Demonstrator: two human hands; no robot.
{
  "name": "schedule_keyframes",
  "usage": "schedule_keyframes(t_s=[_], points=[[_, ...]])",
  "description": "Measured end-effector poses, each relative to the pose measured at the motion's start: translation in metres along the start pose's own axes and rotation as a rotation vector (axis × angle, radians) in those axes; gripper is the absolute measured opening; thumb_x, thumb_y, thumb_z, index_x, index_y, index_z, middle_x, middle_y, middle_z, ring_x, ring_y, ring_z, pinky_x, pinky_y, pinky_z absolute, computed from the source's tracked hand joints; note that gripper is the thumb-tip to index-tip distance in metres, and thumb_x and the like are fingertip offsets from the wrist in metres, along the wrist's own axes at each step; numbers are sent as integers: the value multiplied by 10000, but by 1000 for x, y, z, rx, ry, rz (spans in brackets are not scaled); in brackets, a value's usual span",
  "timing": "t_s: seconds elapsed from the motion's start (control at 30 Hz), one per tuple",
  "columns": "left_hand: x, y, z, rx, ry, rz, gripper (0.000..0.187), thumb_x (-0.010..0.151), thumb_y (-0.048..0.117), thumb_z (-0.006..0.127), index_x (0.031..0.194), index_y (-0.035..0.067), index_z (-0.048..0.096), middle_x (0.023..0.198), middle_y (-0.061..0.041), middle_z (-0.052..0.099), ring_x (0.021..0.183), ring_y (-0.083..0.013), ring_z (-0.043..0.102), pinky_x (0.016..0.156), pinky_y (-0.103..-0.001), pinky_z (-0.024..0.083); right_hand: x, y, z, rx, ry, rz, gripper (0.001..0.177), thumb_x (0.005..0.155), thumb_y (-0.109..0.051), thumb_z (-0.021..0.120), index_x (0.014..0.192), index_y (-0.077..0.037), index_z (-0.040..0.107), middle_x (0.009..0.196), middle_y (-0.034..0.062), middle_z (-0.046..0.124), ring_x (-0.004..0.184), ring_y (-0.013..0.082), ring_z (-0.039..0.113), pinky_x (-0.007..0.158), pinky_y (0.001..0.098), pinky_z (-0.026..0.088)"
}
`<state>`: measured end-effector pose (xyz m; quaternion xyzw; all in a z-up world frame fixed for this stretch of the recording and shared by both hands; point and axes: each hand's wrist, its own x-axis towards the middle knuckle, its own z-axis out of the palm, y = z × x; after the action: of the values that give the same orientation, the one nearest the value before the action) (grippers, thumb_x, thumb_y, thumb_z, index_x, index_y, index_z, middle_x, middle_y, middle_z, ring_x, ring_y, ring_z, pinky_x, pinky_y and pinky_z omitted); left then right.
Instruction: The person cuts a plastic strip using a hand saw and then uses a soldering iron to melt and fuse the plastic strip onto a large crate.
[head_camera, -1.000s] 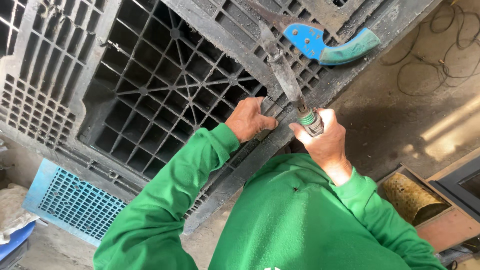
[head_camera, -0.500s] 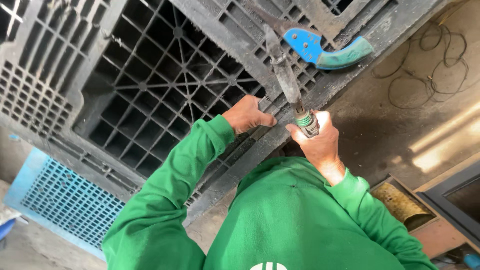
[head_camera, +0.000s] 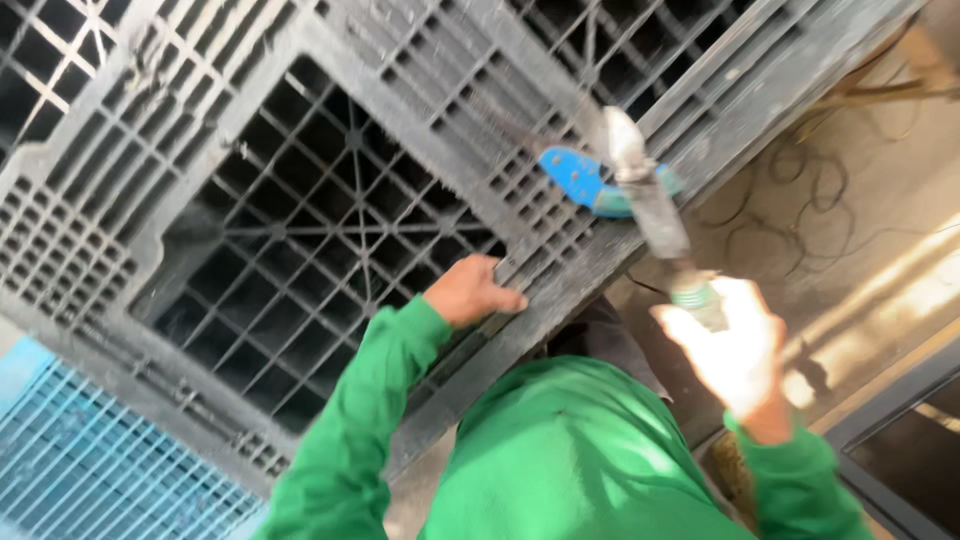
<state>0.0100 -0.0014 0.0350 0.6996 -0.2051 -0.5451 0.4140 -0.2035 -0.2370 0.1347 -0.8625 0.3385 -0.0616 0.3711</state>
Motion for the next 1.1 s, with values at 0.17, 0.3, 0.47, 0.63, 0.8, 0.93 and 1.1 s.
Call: schedule_keyframes(t_s=[0.17,0.3,0.47,0.63,0.8,0.93,1.1], points=[[-66,66,17,385,950,170,462,784,335,808,1054,-23,699,1008,-207,698,898,-417,635,760,-468,497,66,0,-85,-244,43,-275,436,929,-177,881,1233,4,625,1006,131,735,871,116,698,782,275,551],[-49,121,41,66,868,304,303,891,275,754,1063,28,715,1033,-164,716,947,-349,682,812,-412,534,132,-6,-81,-340,-25,-224,488,879,-261,854,1271,-41,664,949,159,733,829,264,714,752,364,555],[12,183,91,-15,747,437,247,932,241,740,1078,44,704,1023,-123,698,960,-331,687,831,-399,546,229,-28,-80,-675,-133,-981,287,851,-197,773,1119,-143,686,1085,209,768,795,364,716,654,404,543],[49,223,124,-96,669,408,203,957,221,712,1071,53,697,1030,-102,695,925,-318,671,807,-399,532,301,-41,-53,-562,-245,-826,460,978,-285,736,1358,-59,612,947,141,685,812,352,682,682,444,538],[51,217,131,-72,970,322,179,934,222,714,1030,72,719,1030,-96,720,958,-303,695,845,-384,552,323,-41,-31,-656,-335,-803,438,990,-352,682,1315,-72,590,928,122,672,807,363,684,663,481,536],[33,182,128,-73,1166,150,165,924,197,711,1011,60,739,1015,-113,736,958,-300,705,868,-376,548,336,-36,-21,-760,-386,-736,489,987,-392,671,1345,-75,570,970,152,677,802,392,681,671,512,532],[9,149,130,-147,1332,14,169,896,155,713,1010,32,728,1020,-136,738,955,-316,703,859,-366,541,337,-34,-20,-713,-390,-737,464,999,-403,660,1335,-93,581,1060,166,683,863,403,683,723,513,530]])
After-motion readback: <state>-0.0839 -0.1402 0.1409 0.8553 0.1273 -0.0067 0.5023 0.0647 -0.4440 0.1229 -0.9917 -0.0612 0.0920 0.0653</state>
